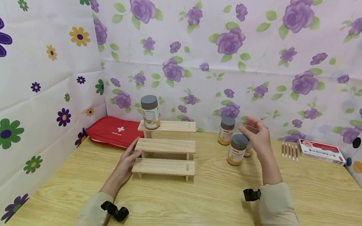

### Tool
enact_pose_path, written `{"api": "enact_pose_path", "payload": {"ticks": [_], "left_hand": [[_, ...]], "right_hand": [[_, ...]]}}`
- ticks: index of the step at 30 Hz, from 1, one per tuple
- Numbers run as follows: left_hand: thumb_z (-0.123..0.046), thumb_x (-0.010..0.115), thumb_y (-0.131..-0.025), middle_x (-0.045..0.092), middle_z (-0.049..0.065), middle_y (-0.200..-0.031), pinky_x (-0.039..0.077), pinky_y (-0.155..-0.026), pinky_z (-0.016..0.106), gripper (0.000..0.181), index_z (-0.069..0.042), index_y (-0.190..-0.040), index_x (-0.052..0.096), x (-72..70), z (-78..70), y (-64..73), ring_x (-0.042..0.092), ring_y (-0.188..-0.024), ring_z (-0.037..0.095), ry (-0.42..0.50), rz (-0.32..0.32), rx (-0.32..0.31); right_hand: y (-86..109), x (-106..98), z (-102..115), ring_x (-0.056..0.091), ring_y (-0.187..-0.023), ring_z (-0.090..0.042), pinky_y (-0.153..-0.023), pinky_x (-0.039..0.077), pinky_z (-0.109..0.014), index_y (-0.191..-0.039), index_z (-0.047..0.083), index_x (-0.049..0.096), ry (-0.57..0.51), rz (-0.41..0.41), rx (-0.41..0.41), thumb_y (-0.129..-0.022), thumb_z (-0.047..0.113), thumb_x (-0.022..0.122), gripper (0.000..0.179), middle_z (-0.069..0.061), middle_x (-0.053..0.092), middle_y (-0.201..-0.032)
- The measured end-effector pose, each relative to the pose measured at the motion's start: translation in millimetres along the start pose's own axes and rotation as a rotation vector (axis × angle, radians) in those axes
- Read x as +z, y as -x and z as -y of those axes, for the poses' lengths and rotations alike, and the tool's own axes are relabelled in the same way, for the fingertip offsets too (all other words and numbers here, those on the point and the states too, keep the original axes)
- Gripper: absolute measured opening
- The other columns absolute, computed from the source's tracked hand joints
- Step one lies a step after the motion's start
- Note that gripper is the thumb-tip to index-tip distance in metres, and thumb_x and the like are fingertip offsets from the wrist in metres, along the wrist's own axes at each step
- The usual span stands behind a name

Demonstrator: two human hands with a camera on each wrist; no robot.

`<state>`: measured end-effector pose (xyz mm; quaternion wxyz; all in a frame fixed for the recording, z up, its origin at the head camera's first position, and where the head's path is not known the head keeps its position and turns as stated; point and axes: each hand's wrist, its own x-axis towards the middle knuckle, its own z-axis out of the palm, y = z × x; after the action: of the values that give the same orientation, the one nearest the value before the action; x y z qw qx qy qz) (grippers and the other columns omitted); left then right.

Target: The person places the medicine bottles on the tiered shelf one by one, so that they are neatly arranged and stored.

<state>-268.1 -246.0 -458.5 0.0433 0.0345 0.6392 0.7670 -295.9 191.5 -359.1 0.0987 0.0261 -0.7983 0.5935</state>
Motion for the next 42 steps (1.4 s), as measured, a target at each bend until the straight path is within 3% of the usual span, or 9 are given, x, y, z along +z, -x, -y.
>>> {"api": "enact_pose_path", "payload": {"ticks": [4, 10, 13, 17, 24, 34, 42], "left_hand": [[-0.016, 0.046, -0.102, 0.02, 0.01, -0.158, 0.041, -0.098, 0.023, 0.067, -0.027, -0.158, 0.01, -1.6, 0.7, -0.4, 0.024, -0.143, 0.025, -0.011, 0.001, 0.004], [-0.015, 0.046, -0.102, 0.019, 0.011, -0.159, 0.025, -0.115, 0.045, 0.067, -0.028, -0.158, 0.012, -1.1, 1.4, -0.2, 0.022, -0.145, 0.026, 0.01, -0.003, 0.007], [-0.015, 0.047, -0.102, 0.018, 0.011, -0.16, 0.02, -0.118, 0.049, 0.068, -0.026, -0.158, 0.011, -0.7, 1.1, 0.7, 0.019, -0.146, 0.027, 0.026, -0.001, 0.012], [-0.016, 0.047, -0.102, 0.018, 0.01, -0.16, 0.026, -0.115, 0.042, 0.068, -0.025, -0.159, 0.01, 0.0, 0.3, 1.7, 0.019, -0.147, 0.026, 0.016, -0.004, 0.003], [-0.017, 0.048, -0.102, 0.024, 0.008, -0.156, 0.044, -0.093, 0.019, 0.069, -0.028, -0.158, 0.011, 1.2, -1.5, 1.6, 0.028, -0.14, 0.021, 0.007, -0.018, -0.015], [-0.018, 0.048, -0.102, 0.03, 0.005, -0.149, 0.046, -0.092, 0.018, 0.068, -0.029, -0.158, 0.011, -0.6, -0.6, 0.7, 0.039, -0.127, 0.013, -0.011, -0.028, -0.027], [-0.018, 0.049, -0.102, 0.026, 0.007, -0.154, 0.046, -0.091, 0.018, 0.069, -0.028, -0.158, 0.01, 0.5, -0.9, 0.8, 0.035, -0.131, 0.017, -0.024, -0.026, -0.021]], "right_hand": [[-2.2, -7, -5, 0.039, -0.137, -0.033, -0.112, 0.037, -0.047, -0.151, 0.01, 0.034, 0.005, 0.054, 0.039, -0.094, 0.041, 0.063, 0.071, -0.02, 0.037, -0.15], [-2.8, -14, -8, 0.037, -0.139, -0.037, -0.114, 0.034, -0.052, -0.151, 0.007, 0.032, 0.031, 0.134, 0.033, -0.094, 0.038, 0.064, 0.072, -0.022, 0.036, -0.151], [-2.5, -17, -9, 0.037, -0.139, -0.039, -0.114, 0.032, -0.054, -0.15, 0.006, 0.033, 0.05, 0.164, 0.033, -0.094, 0.035, 0.064, 0.07, -0.022, 0.037, -0.15], [-2.5, -20, -11, 0.037, -0.139, -0.041, -0.114, 0.032, -0.054, -0.151, 0.006, 0.032, 0.075, 0.197, 0.033, -0.095, 0.029, 0.064, 0.069, -0.024, 0.038, -0.149], [-2.8, -22, -10, 0.039, -0.138, -0.042, -0.114, 0.033, -0.054, -0.153, 0.004, 0.029, 0.089, 0.25, 0.03, -0.094, 0.023, 0.066, 0.072, -0.025, 0.037, -0.151], [0.2, -22, -10, 0.036, -0.14, -0.041, -0.114, 0.033, -0.053, -0.15, 0.001, 0.032, 0.102, 0.317, 0.042, -0.093, 0.02, 0.066, 0.069, -0.025, 0.036, -0.152], [-0.4, -21, -11, 0.036, -0.141, -0.04, -0.114, 0.033, -0.051, -0.15, -0.002, 0.031, 0.115, 0.333, 0.081, -0.093, 0.014, 0.066, 0.069, -0.024, 0.033, -0.154]]}}
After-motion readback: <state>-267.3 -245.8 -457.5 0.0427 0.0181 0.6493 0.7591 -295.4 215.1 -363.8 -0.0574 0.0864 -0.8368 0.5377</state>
